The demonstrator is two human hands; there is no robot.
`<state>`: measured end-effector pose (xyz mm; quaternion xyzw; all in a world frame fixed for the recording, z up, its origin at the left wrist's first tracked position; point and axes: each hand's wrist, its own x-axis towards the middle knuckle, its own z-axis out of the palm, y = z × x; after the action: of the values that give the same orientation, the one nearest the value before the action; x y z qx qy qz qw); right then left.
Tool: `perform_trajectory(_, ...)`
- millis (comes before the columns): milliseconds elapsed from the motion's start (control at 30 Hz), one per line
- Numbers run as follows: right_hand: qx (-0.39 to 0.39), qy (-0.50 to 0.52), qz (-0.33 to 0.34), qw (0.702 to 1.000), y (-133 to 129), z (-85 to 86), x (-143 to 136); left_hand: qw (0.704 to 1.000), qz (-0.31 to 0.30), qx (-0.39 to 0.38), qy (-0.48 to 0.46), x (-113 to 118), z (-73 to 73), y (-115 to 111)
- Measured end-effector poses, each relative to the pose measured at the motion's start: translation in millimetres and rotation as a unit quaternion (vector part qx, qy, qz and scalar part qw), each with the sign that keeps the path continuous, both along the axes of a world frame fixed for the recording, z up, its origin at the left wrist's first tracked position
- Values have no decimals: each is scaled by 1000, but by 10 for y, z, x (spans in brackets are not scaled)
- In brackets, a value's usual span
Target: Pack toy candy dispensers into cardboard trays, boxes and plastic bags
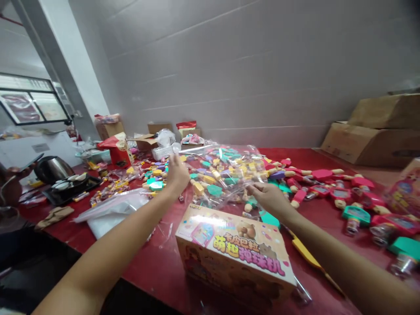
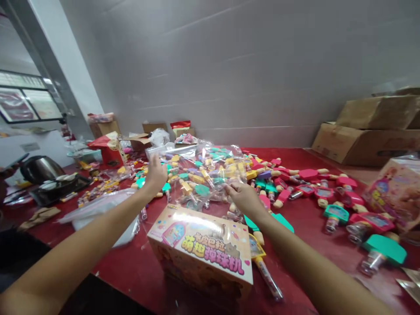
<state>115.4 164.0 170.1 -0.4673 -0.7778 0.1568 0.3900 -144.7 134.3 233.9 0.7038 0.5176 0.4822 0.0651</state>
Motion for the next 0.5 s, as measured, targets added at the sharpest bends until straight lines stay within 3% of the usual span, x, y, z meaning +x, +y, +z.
perform_trajectory(100,-19,21,11,1000,-12,-41,-43,995,-18,53,77,212,-35,-205)
perform_trajectory(200,-25,39,27,999,-63,-30,-141,964,-66,-27,257,571,-156,-271)
perform_trajectory(300,-15,29,54,998,-105,57,-198,912,-35,-110,394,833,-205,-136)
perform_trajectory(400,22,-11,59,998,-120,114,-87,897,24,-124,423,804,-165,90)
perform_trajectory(500,61,-44,18,997,-133,33,137,884,64,-134,443,552,-146,291)
